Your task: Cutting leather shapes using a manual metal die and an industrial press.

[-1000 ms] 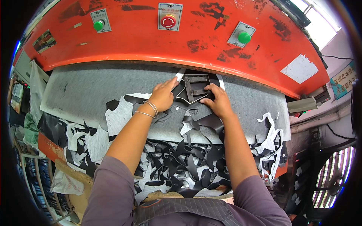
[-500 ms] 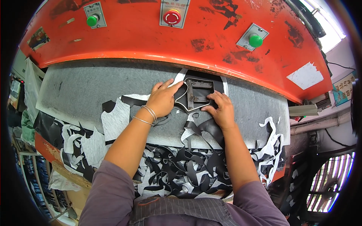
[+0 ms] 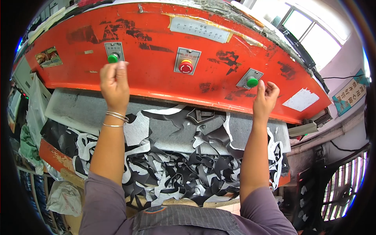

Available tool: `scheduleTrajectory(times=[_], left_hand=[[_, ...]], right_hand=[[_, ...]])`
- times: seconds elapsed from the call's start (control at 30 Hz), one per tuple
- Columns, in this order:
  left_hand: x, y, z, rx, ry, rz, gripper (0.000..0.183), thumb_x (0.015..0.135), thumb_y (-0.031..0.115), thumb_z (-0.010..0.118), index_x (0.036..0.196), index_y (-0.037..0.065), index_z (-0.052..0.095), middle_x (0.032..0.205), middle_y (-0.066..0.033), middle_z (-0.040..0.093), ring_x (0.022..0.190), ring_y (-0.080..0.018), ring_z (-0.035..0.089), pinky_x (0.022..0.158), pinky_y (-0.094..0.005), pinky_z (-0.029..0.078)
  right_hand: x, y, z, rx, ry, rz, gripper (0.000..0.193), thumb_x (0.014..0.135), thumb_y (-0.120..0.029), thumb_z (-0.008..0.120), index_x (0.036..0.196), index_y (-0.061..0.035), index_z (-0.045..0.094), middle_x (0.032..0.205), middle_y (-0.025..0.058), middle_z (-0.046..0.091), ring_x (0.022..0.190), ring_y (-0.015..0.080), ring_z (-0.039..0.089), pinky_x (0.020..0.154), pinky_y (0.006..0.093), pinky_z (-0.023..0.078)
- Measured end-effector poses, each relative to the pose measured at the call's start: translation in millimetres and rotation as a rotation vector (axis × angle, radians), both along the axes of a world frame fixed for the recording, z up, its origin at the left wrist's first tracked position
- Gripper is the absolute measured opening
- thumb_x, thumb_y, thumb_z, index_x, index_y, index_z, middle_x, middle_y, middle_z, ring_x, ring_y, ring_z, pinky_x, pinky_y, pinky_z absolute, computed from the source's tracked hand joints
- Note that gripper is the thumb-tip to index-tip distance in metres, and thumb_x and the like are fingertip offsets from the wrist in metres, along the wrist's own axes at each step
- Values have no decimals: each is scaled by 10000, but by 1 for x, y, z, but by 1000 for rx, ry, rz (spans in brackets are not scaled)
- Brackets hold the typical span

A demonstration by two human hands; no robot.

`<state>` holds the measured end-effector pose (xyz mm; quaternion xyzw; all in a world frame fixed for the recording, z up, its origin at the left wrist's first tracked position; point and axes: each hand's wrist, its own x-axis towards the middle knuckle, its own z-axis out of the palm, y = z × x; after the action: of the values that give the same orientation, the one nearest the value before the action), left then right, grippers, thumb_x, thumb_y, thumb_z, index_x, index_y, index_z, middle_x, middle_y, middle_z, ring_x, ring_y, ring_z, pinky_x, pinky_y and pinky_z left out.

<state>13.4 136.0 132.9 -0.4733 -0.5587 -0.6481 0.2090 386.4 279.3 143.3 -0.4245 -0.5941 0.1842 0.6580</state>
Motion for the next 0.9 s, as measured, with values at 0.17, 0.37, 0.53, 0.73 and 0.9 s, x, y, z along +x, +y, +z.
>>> scheduleTrajectory(times=[0.17, 0.37, 0.53, 0.73, 0.9], left_hand=[[-24, -49, 22, -265, 182, -32, 272, 936, 198, 564, 737, 12, 560, 728, -136, 553, 720, -308, 525, 659, -391, 417], [67, -163, -41, -516, 73, -365, 261, 886, 184, 613, 688, 40, 523, 663, -126, 494, 652, -313, 499, 593, -400, 394], [165, -289, -99, -1007, 155, -729, 184, 863, 293, 645, 837, 122, 706, 819, -64, 654, 791, -273, 634, 691, -383, 519], [221, -312, -120, -957, 277, -442, 159, 796, 242, 668, 717, 105, 677, 708, -70, 582, 701, -276, 588, 616, -386, 487], [228, -301, -127, -965, 292, -392, 152, 771, 235, 666, 701, 100, 679, 692, -80, 583, 689, -283, 587, 614, -395, 485]], right_hand=[[-3, -34, -5, -70, 92, 182, 216, 950, -197, 614, 1007, -26, 495, 759, 24, 555, 622, 69, 491, 540, 233, 418], [32, -153, -67, -281, -266, 64, 256, 918, -257, 656, 935, -36, 528, 771, 64, 590, 700, 162, 572, 638, 310, 473], [31, -330, -91, -258, -1046, 809, 467, 717, -351, 806, 1021, -40, 634, 974, 147, 639, 918, 305, 617, 765, 364, 504], [47, -386, -131, -133, -1189, 695, 441, 606, -285, 819, 937, -59, 635, 880, 85, 591, 876, 268, 599, 730, 362, 506], [48, -372, -132, -139, -1211, 693, 384, 594, -252, 820, 842, -53, 604, 849, 90, 567, 830, 267, 606, 712, 367, 515]])
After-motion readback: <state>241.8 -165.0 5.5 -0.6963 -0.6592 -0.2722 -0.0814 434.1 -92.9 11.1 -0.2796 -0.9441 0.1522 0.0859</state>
